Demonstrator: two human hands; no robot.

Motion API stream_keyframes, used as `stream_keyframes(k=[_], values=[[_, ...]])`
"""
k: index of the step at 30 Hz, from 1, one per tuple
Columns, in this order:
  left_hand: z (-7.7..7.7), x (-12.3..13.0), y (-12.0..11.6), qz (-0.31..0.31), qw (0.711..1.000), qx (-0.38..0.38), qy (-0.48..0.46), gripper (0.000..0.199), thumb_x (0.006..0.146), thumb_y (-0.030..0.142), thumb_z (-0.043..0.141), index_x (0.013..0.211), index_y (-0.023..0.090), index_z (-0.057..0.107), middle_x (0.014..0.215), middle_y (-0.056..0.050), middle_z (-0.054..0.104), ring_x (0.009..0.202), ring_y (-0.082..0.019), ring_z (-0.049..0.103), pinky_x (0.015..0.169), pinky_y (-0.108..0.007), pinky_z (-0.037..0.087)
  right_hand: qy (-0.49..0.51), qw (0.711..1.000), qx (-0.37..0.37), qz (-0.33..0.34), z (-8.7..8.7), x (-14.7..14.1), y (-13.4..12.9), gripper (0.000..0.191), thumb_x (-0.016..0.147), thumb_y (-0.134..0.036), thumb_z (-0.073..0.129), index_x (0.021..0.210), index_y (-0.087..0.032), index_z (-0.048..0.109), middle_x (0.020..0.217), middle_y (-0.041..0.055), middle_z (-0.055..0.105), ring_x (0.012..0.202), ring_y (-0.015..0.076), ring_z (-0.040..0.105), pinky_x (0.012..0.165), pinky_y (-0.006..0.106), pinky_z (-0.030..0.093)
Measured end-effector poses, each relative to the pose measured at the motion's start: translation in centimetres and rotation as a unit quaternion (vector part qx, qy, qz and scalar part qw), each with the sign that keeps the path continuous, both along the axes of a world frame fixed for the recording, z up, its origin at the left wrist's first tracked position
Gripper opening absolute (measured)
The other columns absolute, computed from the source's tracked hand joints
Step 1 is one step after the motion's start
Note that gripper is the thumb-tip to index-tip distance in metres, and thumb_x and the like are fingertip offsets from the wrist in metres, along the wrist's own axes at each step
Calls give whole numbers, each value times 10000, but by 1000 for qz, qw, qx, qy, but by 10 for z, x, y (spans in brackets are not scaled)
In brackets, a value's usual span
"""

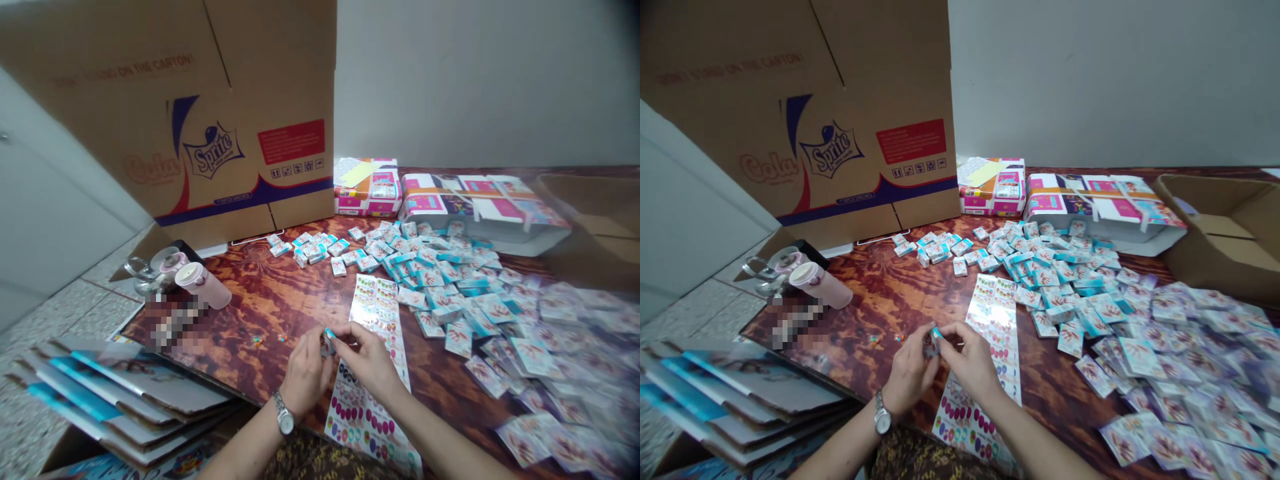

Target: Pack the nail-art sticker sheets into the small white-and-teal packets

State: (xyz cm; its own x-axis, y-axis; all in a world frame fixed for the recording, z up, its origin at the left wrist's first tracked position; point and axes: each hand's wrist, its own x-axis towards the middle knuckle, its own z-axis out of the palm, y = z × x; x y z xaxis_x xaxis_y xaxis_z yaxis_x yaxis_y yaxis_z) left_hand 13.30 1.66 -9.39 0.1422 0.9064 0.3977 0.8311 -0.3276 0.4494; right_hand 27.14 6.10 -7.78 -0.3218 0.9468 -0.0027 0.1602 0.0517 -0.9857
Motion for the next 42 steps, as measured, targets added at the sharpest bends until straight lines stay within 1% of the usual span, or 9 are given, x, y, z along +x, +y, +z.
stream_keyframes(k=[5,8,12,17,22,33,37,40,42], values=[[-2,1,-2,6,1000,2,23,484,799,111,420,1271,79,318,1113,-157,550,1035,-218,526,885,-339,466,-40,999,27,-15,0,-1,1,111,787,-204,529,824,-188,632,742,9,642,653,146,597,608,246,471],[-4,1,-2,5,998,12,62,494,818,113,403,1299,69,296,1163,-169,532,1069,-229,503,907,-359,448,-82,992,100,-10,9,0,-3,145,793,-171,509,829,-200,647,809,24,642,760,168,604,701,276,472],[-4,5,-1,36,993,0,115,540,845,135,374,1359,81,220,1266,-172,470,1120,-260,456,893,-394,446,-89,983,159,-14,12,-1,-14,232,847,-175,452,996,-218,624,965,55,633,927,195,578,813,319,456],[-4,13,-2,72,985,-51,145,601,876,177,348,1404,105,73,1300,-161,439,1104,-265,451,807,-365,486,-69,983,146,-86,-2,-8,-27,282,878,-225,437,1141,-210,537,1135,91,589,1049,222,541,899,374,438],[-5,17,-2,69,982,-52,167,634,876,161,331,1403,96,-16,1312,-181,419,1096,-276,444,759,-355,494,-32,987,102,-123,-10,-10,-30,303,879,-242,451,1177,-201,487,1154,91,589,1008,207,580,875,360,475],[-7,16,-1,63,988,-84,111,641,871,180,342,1407,115,-4,1331,-179,398,1119,-280,438,808,-387,462,-69,983,157,-66,-8,-6,-33,279,877,-220,435,1137,-215,536,1108,80,606,1023,204,567,897,352,450],[-3,13,3,34,993,-98,55,677,834,136,364,1411,136,10,1237,-157,491,1044,-255,493,828,-382,454,-41,996,74,-22,-11,0,-19,341,848,-269,498,1182,-202,517,1087,79,619,953,197,598,817,329,496],[4,11,9,7,996,-82,22,728,832,240,451,1410,138,22,1321,-169,406,1170,-281,409,921,-423,402,9,1000,-3,1,-10,16,13,316,805,-328,559,1075,-168,593,933,70,667,824,187,629,750,331,518],[8,9,11,-2,998,-64,4,766,821,333,503,1408,140,50,1385,-172,315,1258,-292,307,979,-450,349,57,994,-23,-85,-6,34,42,366,757,-377,610,1049,-157,597,908,67,671,815,188,631,750,337,517]])
